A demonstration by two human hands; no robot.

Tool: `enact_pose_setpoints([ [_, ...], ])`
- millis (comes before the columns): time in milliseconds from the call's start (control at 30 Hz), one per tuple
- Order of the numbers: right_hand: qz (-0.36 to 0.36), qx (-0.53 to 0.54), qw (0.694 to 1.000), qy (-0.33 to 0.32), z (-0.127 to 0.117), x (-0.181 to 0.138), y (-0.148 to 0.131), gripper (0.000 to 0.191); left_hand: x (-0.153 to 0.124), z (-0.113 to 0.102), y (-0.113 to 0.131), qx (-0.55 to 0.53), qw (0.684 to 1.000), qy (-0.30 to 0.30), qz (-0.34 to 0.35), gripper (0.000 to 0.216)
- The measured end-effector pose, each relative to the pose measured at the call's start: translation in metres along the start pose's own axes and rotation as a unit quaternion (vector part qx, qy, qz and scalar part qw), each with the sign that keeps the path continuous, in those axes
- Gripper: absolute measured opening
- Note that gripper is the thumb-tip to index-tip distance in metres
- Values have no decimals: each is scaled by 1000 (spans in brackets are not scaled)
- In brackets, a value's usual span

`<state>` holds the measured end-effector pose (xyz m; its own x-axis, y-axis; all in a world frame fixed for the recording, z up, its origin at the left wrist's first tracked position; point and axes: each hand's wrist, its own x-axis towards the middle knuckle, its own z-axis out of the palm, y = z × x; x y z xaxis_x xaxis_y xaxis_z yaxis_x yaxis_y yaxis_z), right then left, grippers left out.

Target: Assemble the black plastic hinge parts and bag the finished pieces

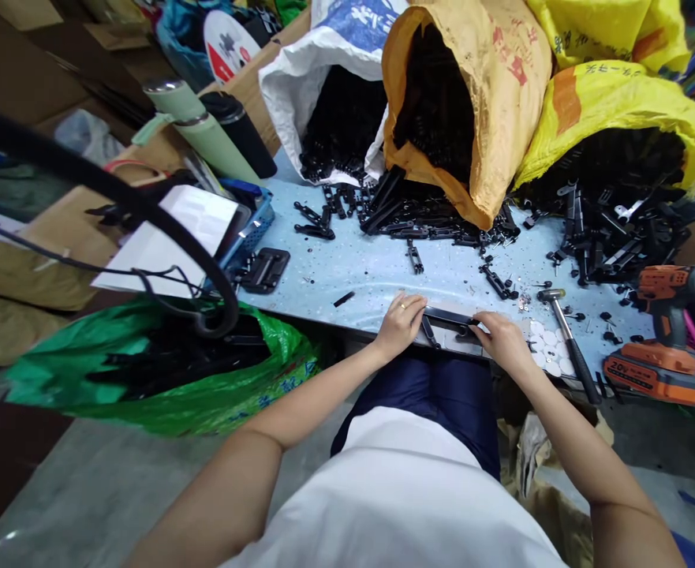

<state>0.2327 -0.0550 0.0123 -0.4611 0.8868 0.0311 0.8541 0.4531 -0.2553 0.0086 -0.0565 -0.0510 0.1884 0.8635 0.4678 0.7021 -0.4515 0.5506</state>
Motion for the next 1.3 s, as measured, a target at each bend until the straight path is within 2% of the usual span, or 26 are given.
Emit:
enact_pose_setpoints([
  [167,-62,6,993,99,4,-10,17,33,-6,1,-8,107,989,-53,87,29],
  [233,-100,-17,988,119,6,-16,26,39,-5,-2,-9,146,982,-57,109,31],
  [333,-153,-77,980,104,11,-22,38,46,3,-3,-6,160,963,-86,200,37],
  [400,-174,-104,976,80,16,-24,45,46,12,-2,-1,147,939,-136,281,39],
  [467,-178,-105,976,61,21,-24,49,46,21,2,6,140,922,-179,314,41],
  [633,-182,-35,981,58,30,-19,56,47,31,15,23,122,931,-229,258,56],
  [767,-237,10,971,35,26,-11,63,48,30,23,27,77,937,-252,227,67],
  [933,-303,6,952,43,18,-2,68,43,33,25,38,72,945,-264,177,59],
  [1067,-275,-4,955,108,20,-3,60,44,38,25,54,116,953,-259,101,43],
  [1167,-288,11,947,139,20,-1,60,54,45,26,56,107,954,-251,125,42],
  [1233,-334,36,936,107,18,3,66,57,50,27,52,105,954,-241,147,44],
  [1300,-334,44,938,85,16,7,75,57,52,29,47,113,954,-224,165,45],
])
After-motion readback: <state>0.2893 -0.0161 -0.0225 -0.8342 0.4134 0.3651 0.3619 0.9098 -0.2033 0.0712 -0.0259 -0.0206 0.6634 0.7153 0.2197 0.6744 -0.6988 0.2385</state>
